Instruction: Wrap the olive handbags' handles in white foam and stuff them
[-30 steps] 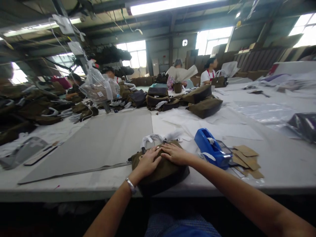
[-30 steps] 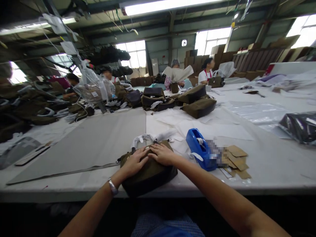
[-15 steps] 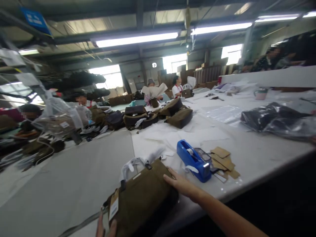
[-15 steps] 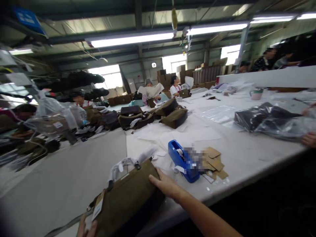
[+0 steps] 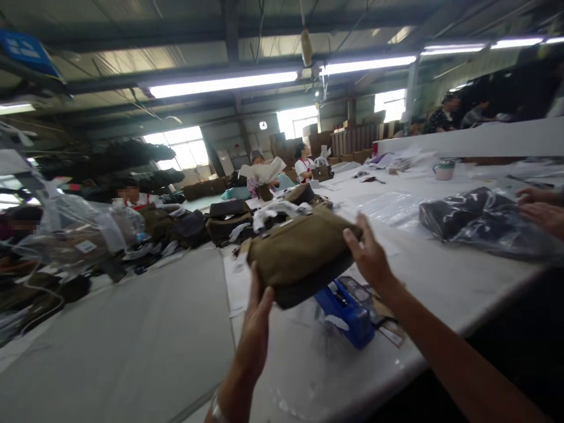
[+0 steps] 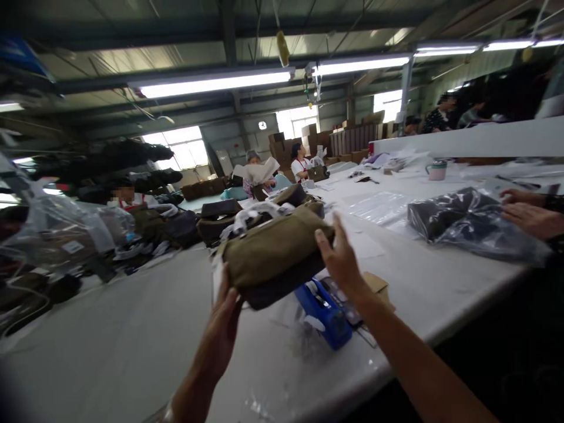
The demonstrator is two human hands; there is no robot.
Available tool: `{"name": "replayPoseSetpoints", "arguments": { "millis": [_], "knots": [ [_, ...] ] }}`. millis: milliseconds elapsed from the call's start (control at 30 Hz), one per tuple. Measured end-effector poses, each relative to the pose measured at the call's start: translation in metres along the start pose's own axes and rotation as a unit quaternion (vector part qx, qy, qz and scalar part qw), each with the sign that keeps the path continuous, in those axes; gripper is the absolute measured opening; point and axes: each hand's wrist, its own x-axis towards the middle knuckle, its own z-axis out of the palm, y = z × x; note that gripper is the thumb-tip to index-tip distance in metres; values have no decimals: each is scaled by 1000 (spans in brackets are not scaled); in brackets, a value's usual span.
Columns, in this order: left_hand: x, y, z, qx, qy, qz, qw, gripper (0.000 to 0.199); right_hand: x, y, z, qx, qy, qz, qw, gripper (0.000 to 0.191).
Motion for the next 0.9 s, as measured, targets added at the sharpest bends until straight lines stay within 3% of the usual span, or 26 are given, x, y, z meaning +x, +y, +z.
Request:
{"name": "replayPoseSetpoints", "arguments": {
  "millis": [67,133,233,300,400,500,600,667,800,900],
  "knots": [
    [40,5,43,20,-91,11,996,74,23,0,-12,-112,116,-121,980,76],
    [62,2,65,52,-156,37,986,68,30,-1,-15,-135,110,-206,963,62],
    [64,-16,58,90,-236,49,966,43,22,5,6,-100,-48,-255,961,36],
    [59,-36,36,108,-260,12,959,33,18,16,36,-63,-200,-219,953,27],
    [62,-72,-8,124,-245,-60,960,29,25,36,100,18,-389,-69,918,24],
    [76,-113,-50,119,-217,-96,964,27,43,55,177,60,-448,65,890,20],
    [87,-157,-80,96,-174,-128,972,27,63,71,263,68,-445,154,880,15],
    [88,-182,-90,75,-139,-151,976,28,76,82,323,77,-426,221,874,22],
    [87,-213,-93,25,-96,-194,976,31,101,104,437,87,-359,312,875,30],
    [87,-226,-94,1,-106,-235,966,27,122,119,503,86,-318,332,884,33]
  ]
}}
